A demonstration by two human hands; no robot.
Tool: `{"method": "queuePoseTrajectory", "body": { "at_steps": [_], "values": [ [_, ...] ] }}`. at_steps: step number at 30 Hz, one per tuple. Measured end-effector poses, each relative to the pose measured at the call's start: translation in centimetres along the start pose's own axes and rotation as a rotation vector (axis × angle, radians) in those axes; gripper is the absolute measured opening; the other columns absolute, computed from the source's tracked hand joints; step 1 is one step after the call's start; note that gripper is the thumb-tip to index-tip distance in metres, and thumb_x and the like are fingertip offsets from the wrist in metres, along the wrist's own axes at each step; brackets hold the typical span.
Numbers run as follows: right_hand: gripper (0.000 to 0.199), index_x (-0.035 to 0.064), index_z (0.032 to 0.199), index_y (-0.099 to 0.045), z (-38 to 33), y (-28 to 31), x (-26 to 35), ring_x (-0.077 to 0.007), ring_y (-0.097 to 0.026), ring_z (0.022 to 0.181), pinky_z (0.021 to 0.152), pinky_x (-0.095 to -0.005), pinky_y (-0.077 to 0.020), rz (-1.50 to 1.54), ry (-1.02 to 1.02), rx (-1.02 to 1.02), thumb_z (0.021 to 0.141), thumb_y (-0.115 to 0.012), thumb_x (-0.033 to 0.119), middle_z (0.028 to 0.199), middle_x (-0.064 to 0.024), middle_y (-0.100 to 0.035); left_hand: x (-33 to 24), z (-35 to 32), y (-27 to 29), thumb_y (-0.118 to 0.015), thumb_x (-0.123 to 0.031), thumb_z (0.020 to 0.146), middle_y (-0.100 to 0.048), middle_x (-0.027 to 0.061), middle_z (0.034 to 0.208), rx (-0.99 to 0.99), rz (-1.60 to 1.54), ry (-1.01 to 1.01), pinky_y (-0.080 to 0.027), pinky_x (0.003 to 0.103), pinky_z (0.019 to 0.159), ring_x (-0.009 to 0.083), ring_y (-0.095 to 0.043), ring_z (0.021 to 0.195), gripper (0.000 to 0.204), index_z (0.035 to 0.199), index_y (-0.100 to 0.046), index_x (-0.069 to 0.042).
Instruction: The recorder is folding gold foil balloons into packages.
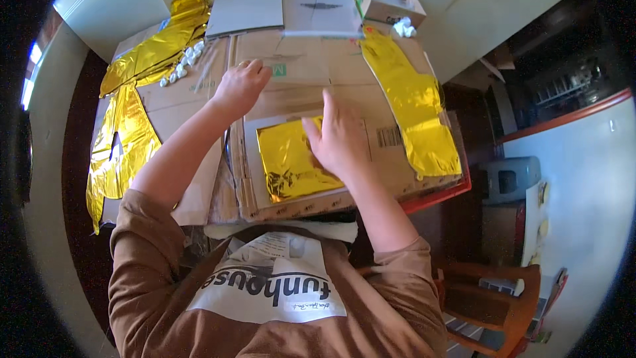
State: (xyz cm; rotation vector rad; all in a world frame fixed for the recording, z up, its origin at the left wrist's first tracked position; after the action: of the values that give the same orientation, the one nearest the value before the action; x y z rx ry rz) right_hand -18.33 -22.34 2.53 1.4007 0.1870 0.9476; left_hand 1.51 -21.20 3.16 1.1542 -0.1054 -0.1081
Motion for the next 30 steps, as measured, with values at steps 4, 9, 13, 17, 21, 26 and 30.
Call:
{"method": "queuePoseTrajectory", "body": {
  "at_steps": [4,9,13,17,21,26,30],
  "values": [
    [0.071,-0.0037,0.151,-0.033,-5.1,-2.2,-0.2,-0.0422,-0.038,0.145,0.121,-0.0572,-0.0233,0.014,0.083,-0.015,0.097,-0.065,0.03,0.152,-0.0264,-0.045,0.2,-1.2,-0.6,-0.063,-0.007,0.083,-0.061,0.0113,0.095,0.015,-0.013,0.035,-0.056,0.044,0.075,0.0326,-0.067,0.092,0.013,0.095,-0.058,-0.007],
    [0.067,-0.0029,0.149,-0.037,-9.2,-0.5,0.5,-0.0423,-0.042,0.142,0.118,-0.0551,-0.0281,0.009,0.119,-0.06,0.097,-0.065,0.029,0.15,-0.0253,-0.047,-1.8,-3.5,0.2,-0.062,-0.006,0.086,-0.059,0.011,0.092,-0.008,-0.105,-0.028,-0.056,0.045,0.071,0.0328,-0.067,0.088,0.016,0.101,-0.059,-0.008],
    [0.058,-0.0034,0.145,-0.041,-14.1,4.6,-1.2,-0.0364,-0.053,0.129,0.111,-0.0497,-0.0379,0.273,0.0,-0.391,0.099,-0.062,0.025,0.14,-0.0222,-0.054,-2.9,-5.8,0.0,-0.062,-0.007,0.087,-0.059,0.0104,0.091,-0.015,-0.169,-0.051,-0.057,0.044,0.069,0.0323,-0.067,0.085,0.017,0.104,-0.06,-0.008],
    [0.043,-0.0009,0.134,-0.048,-25.0,0.8,-5.4,-0.0178,-0.056,0.108,0.096,-0.0369,-0.0477,0.888,-0.579,-0.59,0.101,-0.061,0.024,0.121,-0.0132,-0.06,-3.7,-5.8,0.3,-0.063,-0.008,0.088,-0.058,0.0105,0.09,-0.047,-0.195,-0.102,-0.057,0.044,0.068,0.0324,-0.067,0.082,0.017,0.105,-0.061,-0.008],
    [0.042,0.0005,0.13,-0.052,-24.9,-6.7,1.0,-0.0202,-0.071,0.089,0.075,-0.0359,-0.0597,1.839,-0.868,-0.017,0.101,-0.061,0.03,0.111,-0.0121,-0.068,-5.0,-6.5,0.6,-0.063,-0.008,0.089,-0.058,0.0106,0.088,0.018,-0.196,-0.1,-0.057,0.044,0.063,0.0326,-0.068,0.077,0.017,0.105,-0.061,-0.007],
    [0.031,0.0005,0.12,-0.062,-24.7,-6.4,-0.1,-0.0176,-0.07,0.072,0.062,-0.0297,-0.0572,1.507,-0.822,-0.159,0.099,-0.064,0.024,0.095,-0.009,-0.072,-5.9,-7.8,1.1,-0.062,-0.008,0.086,-0.058,0.0119,0.093,0.077,-0.194,-0.142,-0.056,0.045,0.062,0.0336,-0.069,0.075,0.017,0.103,-0.057,-0.007],
    [0.028,-0.0012,0.116,-0.065,-27.2,-0.6,-1.3,-0.016,-0.069,0.068,0.054,-0.0263,-0.0551,1.455,-0.751,-0.173,0.095,-0.064,0.017,0.095,-0.0111,-0.073,-7.1,-9.1,2.6,-0.062,-0.005,0.084,-0.058,0.0135,0.095,0.147,-0.22,-0.101,-0.057,0.047,0.063,0.0352,-0.07,0.075,0.019,0.102,-0.055,-0.006]
  ]
}}
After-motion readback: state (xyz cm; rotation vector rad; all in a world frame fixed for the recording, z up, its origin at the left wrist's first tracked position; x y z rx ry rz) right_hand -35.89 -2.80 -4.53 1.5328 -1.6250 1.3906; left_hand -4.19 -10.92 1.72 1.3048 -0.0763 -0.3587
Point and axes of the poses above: each hand's wrist, its own z-axis towards the middle knuckle, its own y-axis out of the back of the hand, x = y × z, the point moved 8 cm from there along z, towards the middle knuckle
